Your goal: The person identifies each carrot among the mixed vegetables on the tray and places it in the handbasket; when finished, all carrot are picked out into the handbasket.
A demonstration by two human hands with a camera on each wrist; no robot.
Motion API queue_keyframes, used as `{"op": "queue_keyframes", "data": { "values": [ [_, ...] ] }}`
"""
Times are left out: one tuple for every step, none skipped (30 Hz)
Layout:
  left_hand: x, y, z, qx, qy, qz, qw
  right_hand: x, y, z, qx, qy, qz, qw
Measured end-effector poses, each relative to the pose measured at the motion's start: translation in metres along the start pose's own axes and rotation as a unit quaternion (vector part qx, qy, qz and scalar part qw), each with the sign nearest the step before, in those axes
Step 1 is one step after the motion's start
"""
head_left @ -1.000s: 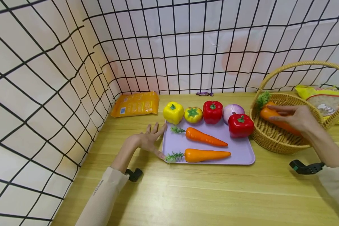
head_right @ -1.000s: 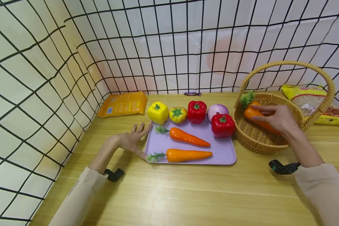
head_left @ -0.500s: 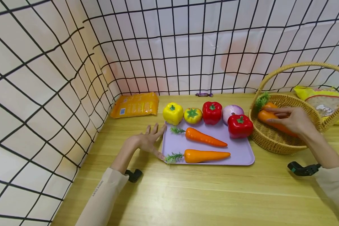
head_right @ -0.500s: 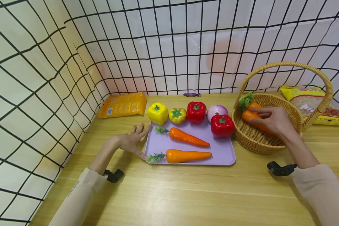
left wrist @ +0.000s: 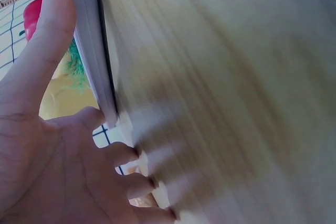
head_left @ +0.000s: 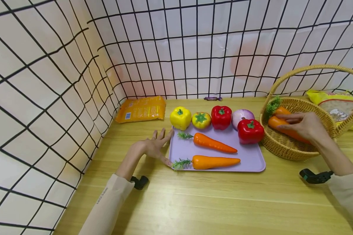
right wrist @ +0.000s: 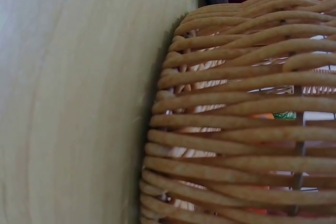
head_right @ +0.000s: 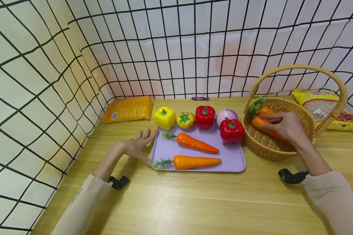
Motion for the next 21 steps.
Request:
{"op": "queue_keyframes", "data": {
  "values": [
    [0.0, 0.0, -0.0002, 0.0, 0.0, 0.0, 1.0, -0.0001, 0.0, 0.0001, -0.003, 0.002, -0.003, 1.0],
    [-0.0001, -0.0004, -0.0003, 0.0, 0.0, 0.0, 1.0, -0.0002, 0.0001, 0.0002, -0.006, 0.005, -0.007, 0.9999],
    [-0.0002, -0.0003, -0.0004, 0.0, 0.0, 0.001, 1.0, -0.0003, 0.0001, 0.0003, -0.009, 0.008, -0.01, 0.9999],
    [-0.0002, -0.0003, -0.0006, 0.0, 0.0, 0.001, 1.0, -0.0004, 0.0002, 0.0003, -0.011, 0.01, -0.012, 0.9998],
    [-0.0003, -0.0002, -0.0007, 0.0, 0.0, 0.0, 1.0, -0.0004, 0.0001, 0.0003, -0.012, 0.01, -0.014, 0.9998],
    [-0.0004, -0.0003, -0.0007, 0.0, 0.0, 0.0, 1.0, -0.0004, 0.0002, 0.0004, -0.012, 0.01, -0.014, 0.9998],
    [-0.0005, -0.0001, -0.0008, 0.0, 0.0, 0.0, 1.0, -0.0004, 0.0005, 0.0006, -0.011, 0.011, -0.015, 0.9998],
    [-0.0007, 0.0001, -0.0008, 0.0, 0.0, 0.0, 1.0, -0.0004, 0.0007, 0.0007, -0.011, 0.009, -0.014, 0.9998],
    [-0.0008, 0.0, -0.0009, 0.0, 0.0, 0.0, 1.0, -0.0003, 0.0009, 0.0008, -0.011, 0.009, -0.013, 0.9998],
    [-0.0007, 0.0005, -0.0009, -0.001, 0.0, 0.0, 1.0, -0.0003, 0.001, 0.0009, -0.012, 0.007, -0.011, 0.9998],
    [-0.0009, 0.0005, -0.0009, -0.001, 0.0, 0.0, 1.0, -0.0003, 0.001, 0.0011, -0.013, 0.007, -0.012, 0.9998],
    [-0.0009, 0.0005, -0.001, -0.001, 0.001, 0.0, 1.0, -0.0004, 0.0011, 0.0012, -0.016, 0.007, -0.012, 0.9998],
    [-0.0009, 0.0006, -0.001, -0.002, 0.001, 0.0, 1.0, -0.0004, 0.0011, 0.0011, -0.018, 0.007, -0.011, 0.9998],
    [-0.0008, 0.0009, -0.001, -0.003, 0.002, 0.001, 1.0, -0.0004, 0.0011, 0.001, -0.022, 0.006, -0.01, 0.9997],
    [-0.0006, 0.0012, -0.001, -0.003, 0.002, 0.001, 1.0, -0.0004, 0.001, 0.001, -0.024, 0.006, -0.009, 0.9996],
    [-0.0005, 0.0016, -0.0009, -0.004, 0.002, 0.001, 1.0, -0.0005, 0.0009, 0.0009, -0.027, 0.006, -0.009, 0.9996],
    [-0.0007, 0.0013, -0.0009, -0.004, 0.002, 0.0, 1.0, -0.0005, 0.0008, 0.0008, -0.029, 0.007, -0.009, 0.9995],
    [-0.0007, 0.0014, -0.0009, -0.004, 0.002, 0.0, 1.0, -0.0005, 0.0008, 0.0007, -0.031, 0.008, -0.009, 0.9995],
    [-0.0006, 0.0017, -0.0009, -0.005, 0.001, 0.0, 1.0, -0.0006, 0.0007, 0.0007, -0.032, 0.007, -0.009, 0.9994],
    [-0.0004, 0.002, -0.0008, -0.005, 0.0, 0.001, 1.0, -0.0007, 0.0007, 0.0006, -0.035, 0.006, -0.009, 0.9993],
    [-0.0004, 0.0019, -0.0008, -0.005, 0.0, 0.001, 1.0, -0.0006, 0.0006, 0.0003, -0.037, 0.005, -0.008, 0.9993]
  ]
}}
Point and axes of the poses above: each hand's wrist, its own y-axis away from the middle knuckle, its own x-axis out of the palm, z = x × y, the point moved 4 cm from there along -y, towards the middle knuckle, and after that the axes turned 14 degrees about z, right-handed, at the moved point
